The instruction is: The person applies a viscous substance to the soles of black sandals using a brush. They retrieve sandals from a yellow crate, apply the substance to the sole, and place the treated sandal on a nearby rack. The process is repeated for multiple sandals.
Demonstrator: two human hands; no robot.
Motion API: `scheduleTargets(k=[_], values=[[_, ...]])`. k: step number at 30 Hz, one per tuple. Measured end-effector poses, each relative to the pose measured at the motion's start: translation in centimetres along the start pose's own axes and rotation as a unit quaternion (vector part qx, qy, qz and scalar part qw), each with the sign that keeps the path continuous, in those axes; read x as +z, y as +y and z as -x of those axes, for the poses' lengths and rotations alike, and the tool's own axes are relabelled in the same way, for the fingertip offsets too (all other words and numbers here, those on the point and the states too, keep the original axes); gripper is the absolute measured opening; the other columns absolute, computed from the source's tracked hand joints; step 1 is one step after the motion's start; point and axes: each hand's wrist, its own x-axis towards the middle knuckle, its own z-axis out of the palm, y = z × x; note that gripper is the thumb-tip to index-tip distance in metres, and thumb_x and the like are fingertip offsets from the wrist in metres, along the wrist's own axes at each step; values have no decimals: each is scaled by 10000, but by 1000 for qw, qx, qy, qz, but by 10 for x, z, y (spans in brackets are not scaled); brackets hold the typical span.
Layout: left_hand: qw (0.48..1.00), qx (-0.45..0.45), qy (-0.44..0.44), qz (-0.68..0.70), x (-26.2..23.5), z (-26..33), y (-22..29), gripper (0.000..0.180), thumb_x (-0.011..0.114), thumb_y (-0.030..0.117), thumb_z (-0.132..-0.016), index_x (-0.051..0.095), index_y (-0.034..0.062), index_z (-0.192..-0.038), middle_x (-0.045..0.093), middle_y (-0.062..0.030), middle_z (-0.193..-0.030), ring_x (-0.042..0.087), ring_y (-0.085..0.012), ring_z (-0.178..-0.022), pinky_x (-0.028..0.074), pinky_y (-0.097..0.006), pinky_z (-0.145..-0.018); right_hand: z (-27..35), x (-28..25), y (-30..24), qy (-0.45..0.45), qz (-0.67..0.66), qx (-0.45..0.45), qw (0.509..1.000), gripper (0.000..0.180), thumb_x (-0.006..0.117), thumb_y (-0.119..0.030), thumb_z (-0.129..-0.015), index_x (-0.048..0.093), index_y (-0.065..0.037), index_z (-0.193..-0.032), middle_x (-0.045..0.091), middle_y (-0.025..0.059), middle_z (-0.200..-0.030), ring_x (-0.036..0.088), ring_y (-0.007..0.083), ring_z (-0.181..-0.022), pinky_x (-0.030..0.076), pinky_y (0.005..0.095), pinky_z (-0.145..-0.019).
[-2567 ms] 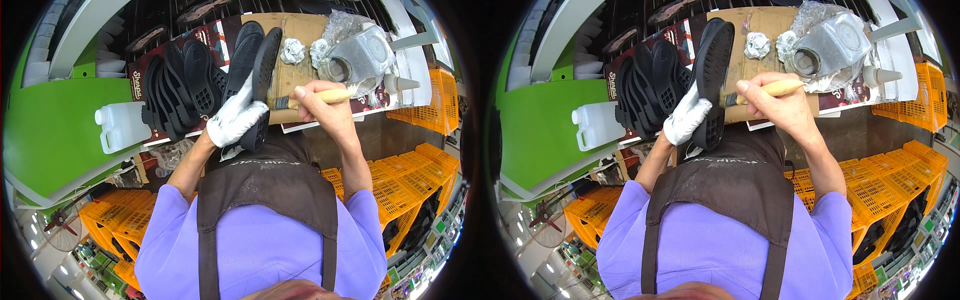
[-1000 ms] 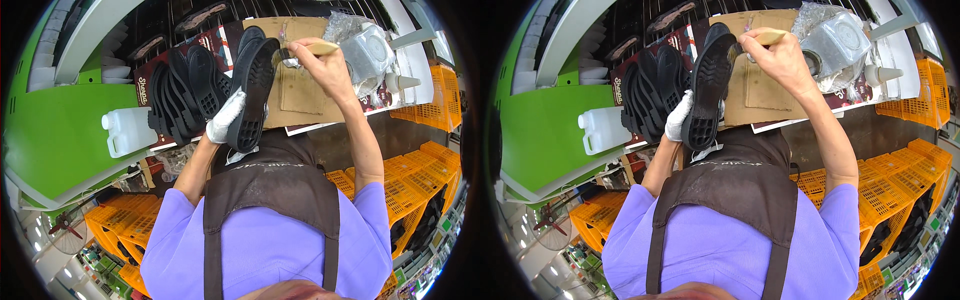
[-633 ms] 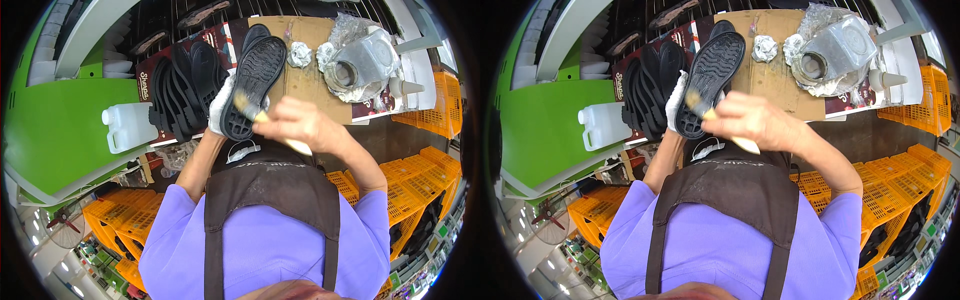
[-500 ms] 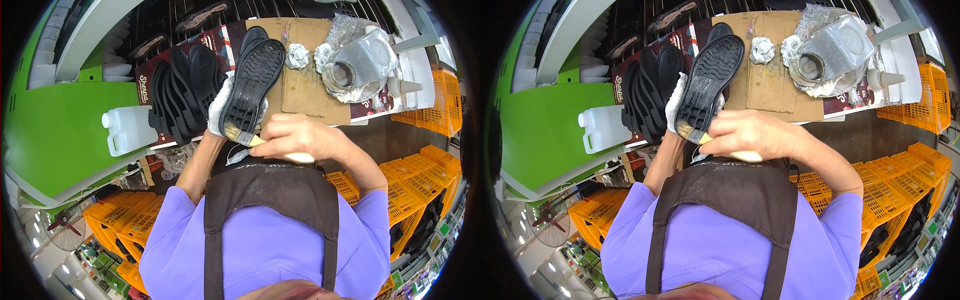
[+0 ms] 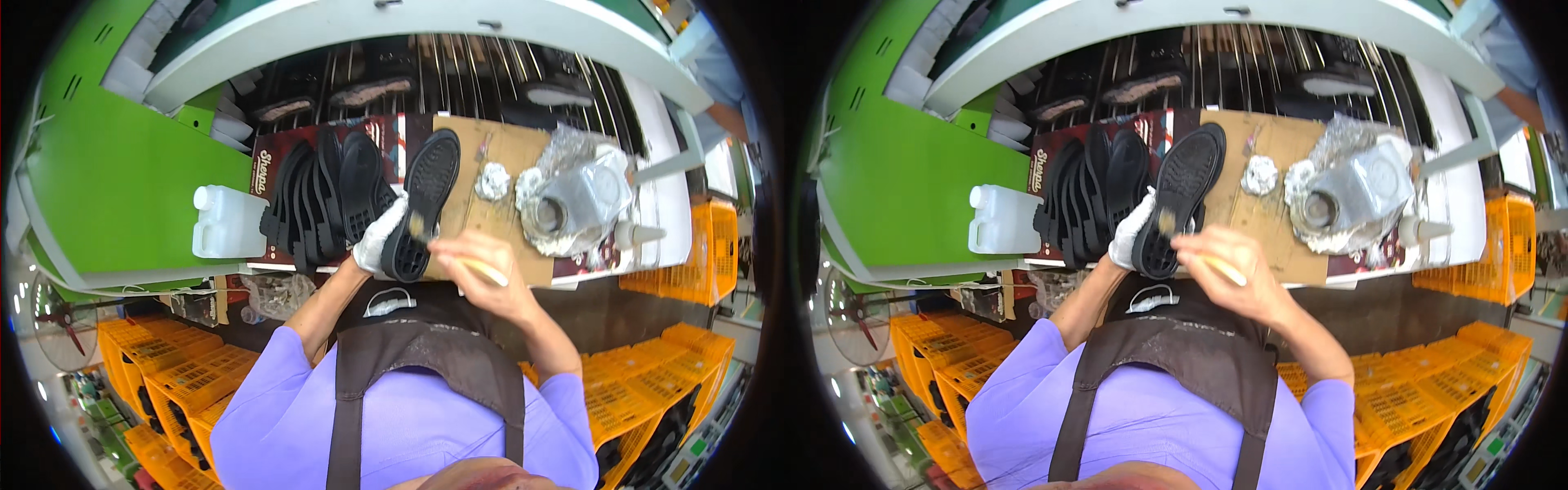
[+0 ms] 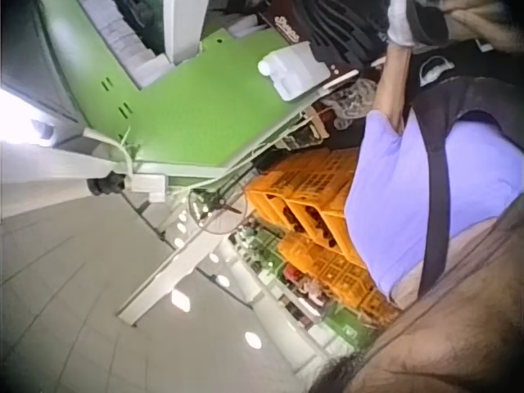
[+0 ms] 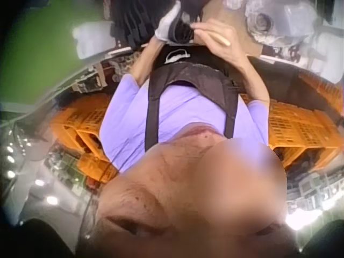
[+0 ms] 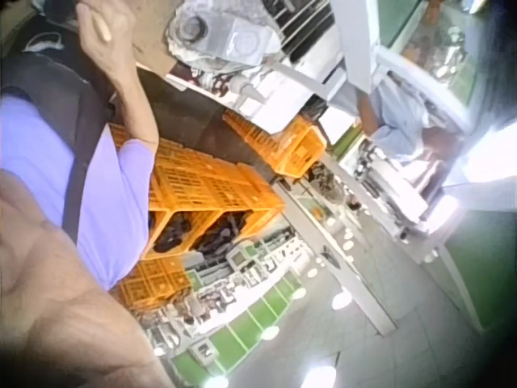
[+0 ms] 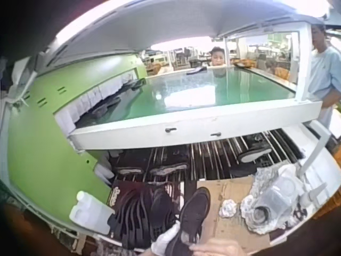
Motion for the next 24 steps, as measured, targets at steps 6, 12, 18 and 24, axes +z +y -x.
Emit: scheduleTargets(k=[6,12,18,24], values=[[995,20,61,-71,15,2,4,510,271,452,-980,518,61,-1195,613,-102,-1076,607,-199,-915,496,-342,-837,-16,-12,3,95,33,10,995,144,623,-4,-797,662,12,-935,650,121,-796,586,195,-628,471,286,-586],[994,66,51,-74,46,12,22,517,267,440,-984,494,47,-1233,613,-126,-1062,609,-198,-937,493,-333,-848,6,-11,-20,-34,-95,26,995,150,616,-32,-801,670,3,-936,639,99,-765,596,161,-654,463,270,-596],[992,115,-22,-34,91,46,52,627,268,523,-949,425,8,-1271,579,-166,-1072,583,-259,-952,471,-377,-854,28,-41,7,219,-335,-62,914,203,609,-159,-866,628,16,-966,585,81,-755,536,126,-663,434,250,-602],[934,290,-47,-204,178,-16,207,602,299,507,-950,462,-11,-1210,601,-196,-922,620,-250,-756,529,-334,-649,43,-38,12,306,-393,46,866,202,618,-134,-863,619,30,-980,600,73,-761,571,127,-676,451,233,-622]])
